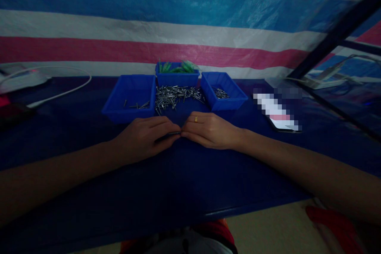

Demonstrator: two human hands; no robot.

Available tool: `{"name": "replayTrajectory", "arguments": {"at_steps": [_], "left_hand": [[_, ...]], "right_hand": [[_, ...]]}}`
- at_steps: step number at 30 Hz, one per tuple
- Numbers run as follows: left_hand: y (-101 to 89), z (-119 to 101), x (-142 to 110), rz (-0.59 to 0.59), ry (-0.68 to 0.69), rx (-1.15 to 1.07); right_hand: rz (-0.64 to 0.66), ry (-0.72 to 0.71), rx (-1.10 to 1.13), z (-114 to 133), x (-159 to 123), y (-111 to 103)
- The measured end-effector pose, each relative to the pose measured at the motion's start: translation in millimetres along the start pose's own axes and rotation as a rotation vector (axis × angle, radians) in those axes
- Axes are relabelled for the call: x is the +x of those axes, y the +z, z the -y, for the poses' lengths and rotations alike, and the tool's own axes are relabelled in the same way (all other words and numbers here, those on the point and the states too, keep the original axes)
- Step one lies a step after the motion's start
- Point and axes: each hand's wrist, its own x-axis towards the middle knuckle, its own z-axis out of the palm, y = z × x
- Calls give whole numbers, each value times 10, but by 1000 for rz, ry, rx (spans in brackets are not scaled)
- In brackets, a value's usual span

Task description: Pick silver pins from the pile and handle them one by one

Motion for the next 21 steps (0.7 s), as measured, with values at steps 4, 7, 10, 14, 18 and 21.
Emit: {"name": "replayTrajectory", "arguments": {"at_steps": [4, 7, 10, 14, 18, 21], "left_hand": [[0, 10, -3, -4, -3, 6], [-11, 12, 3, -13, -20, 0], [-28, 3, 15, -63, 25, -18], [-39, -20, 22, -97, 112, -105], [-35, -30, 19, 5, 18, -202], [-22, -23, 16, 60, -49, -169]], "right_hand": [[-10, 67, 111, -11, -12, 1], [4, 93, 155, -17, -13, -3], [32, 62, 116, -16, -18, -6], [58, 8, 39, -8, -26, -10], [72, 37, 38, 1, -25, -18], [54, 74, 63, 2, -35, -30]]}}
